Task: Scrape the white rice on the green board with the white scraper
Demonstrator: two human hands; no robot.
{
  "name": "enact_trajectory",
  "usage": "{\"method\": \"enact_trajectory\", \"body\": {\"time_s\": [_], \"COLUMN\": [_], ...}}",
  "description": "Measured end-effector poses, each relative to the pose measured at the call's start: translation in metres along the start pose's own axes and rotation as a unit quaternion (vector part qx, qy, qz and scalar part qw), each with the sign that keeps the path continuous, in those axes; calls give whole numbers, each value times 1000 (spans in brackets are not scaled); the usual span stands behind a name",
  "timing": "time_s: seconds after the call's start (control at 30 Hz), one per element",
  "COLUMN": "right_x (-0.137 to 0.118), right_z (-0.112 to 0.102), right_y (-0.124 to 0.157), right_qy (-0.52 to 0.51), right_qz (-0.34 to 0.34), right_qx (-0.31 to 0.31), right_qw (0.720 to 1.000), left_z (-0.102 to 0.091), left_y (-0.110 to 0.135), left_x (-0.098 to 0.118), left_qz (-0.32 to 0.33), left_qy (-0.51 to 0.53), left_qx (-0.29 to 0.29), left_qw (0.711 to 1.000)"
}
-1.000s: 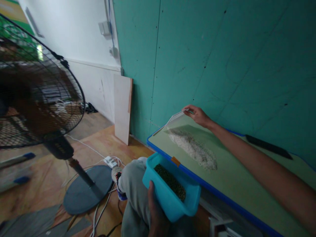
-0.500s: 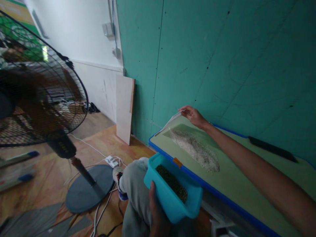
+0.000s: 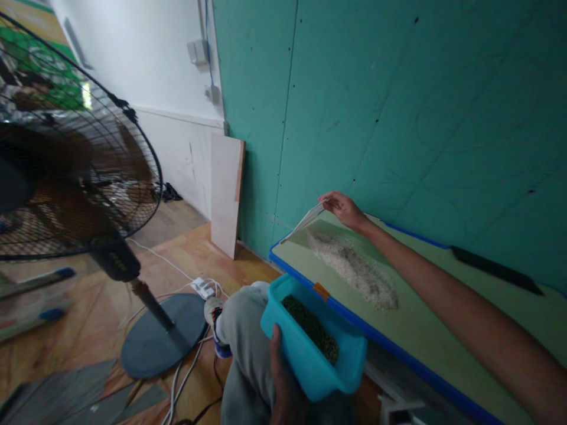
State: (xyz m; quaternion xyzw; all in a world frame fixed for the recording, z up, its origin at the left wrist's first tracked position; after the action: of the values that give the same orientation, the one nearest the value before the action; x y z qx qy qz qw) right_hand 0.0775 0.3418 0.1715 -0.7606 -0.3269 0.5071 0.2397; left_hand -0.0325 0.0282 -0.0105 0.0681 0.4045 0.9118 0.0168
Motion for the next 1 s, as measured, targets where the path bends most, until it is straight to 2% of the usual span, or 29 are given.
{"method": "enact_trajectory", "body": {"time_s": [0.3, 0.47, 0.67, 0.77, 1.0], "right_x": [6, -5, -26, -33, -45], "right_z": [6, -3, -3, 0, 7], "right_y": [1, 1, 0, -4, -14], "right_qy": [0, 41, 95, 141, 163], "right_qz": [14, -68, -126, -163, -199], "right_qx": [-10, -1, -96, -124, -188], "right_qw": [1000, 997, 983, 969, 948], "left_z": [-1, 0, 2, 3, 2], "left_y": [-4, -3, 1, 1, 1], "left_x": [-1, -1, 1, 1, 2], "left_qz": [1, 5, 12, 15, 25], "left_qy": [6, -2, 7, 14, -4], "left_qx": [-2, -5, -8, -2, 11], "left_qw": [1000, 1000, 1000, 1000, 1000]}}
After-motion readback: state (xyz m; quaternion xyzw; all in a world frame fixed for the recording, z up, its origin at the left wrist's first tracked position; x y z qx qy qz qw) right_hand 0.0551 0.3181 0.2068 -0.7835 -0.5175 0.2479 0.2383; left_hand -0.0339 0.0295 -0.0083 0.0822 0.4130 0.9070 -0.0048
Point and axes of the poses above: each hand's wrist, its own y-axis away from the middle knuckle, its own z-axis out of the palm, x = y × z, the point moved 3 cm from there along -y, towards the middle knuckle, and after that the axes turned 15 degrees about x, right-handed, at the moved point
